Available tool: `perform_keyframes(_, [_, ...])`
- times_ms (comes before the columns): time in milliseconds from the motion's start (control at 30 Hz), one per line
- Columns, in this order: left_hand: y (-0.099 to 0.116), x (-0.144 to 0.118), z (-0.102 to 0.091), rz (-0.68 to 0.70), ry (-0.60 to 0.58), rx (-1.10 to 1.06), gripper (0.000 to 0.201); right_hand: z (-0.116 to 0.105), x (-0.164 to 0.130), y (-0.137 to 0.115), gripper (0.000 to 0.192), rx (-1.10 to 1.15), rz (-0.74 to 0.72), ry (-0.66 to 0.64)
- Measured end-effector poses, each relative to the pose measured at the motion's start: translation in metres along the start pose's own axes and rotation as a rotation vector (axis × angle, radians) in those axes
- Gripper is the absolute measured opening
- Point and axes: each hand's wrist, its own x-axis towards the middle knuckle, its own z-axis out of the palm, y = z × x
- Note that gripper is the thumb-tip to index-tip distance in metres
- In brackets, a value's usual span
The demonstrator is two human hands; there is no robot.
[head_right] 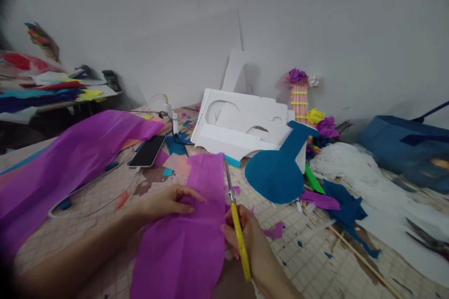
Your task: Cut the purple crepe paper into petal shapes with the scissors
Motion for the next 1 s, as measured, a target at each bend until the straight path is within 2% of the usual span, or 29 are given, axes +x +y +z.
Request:
perform_keyframes(167, [-0.002, -0.001, 0.001, 0.088, 0.011, 0.188, 0.034, 0.0, -0.002, 0.0, 0.028, 0.017, 0.014, -0.008])
perform_keyframes(400, [0.0, -0.003, 0.002, 0.162, 0.032, 0.172, 0.045, 0.003, 0.0, 0.0, 0.029, 0.018, 0.009, 0.018])
perform_keyframes(633, [-0.005, -0.004, 0.002, 0.145, -0.06, 0.147, 0.043, 0.004, 0.004, 0.006, 0.028, 0.053, -0.034, 0.063])
perform_keyframes(867, [0.005, -0.007, 0.001, 0.102, 0.07, 0.204, 0.055, 0.003, 0.002, 0.008, 0.03, 0.085, -0.052, 0.128])
perform_keyframes(1000, [0.005, -0.008, 0.002, 0.081, 0.105, 0.14, 0.055, 0.003, 0.002, 0.009, 0.031, 0.096, -0.044, 0.145])
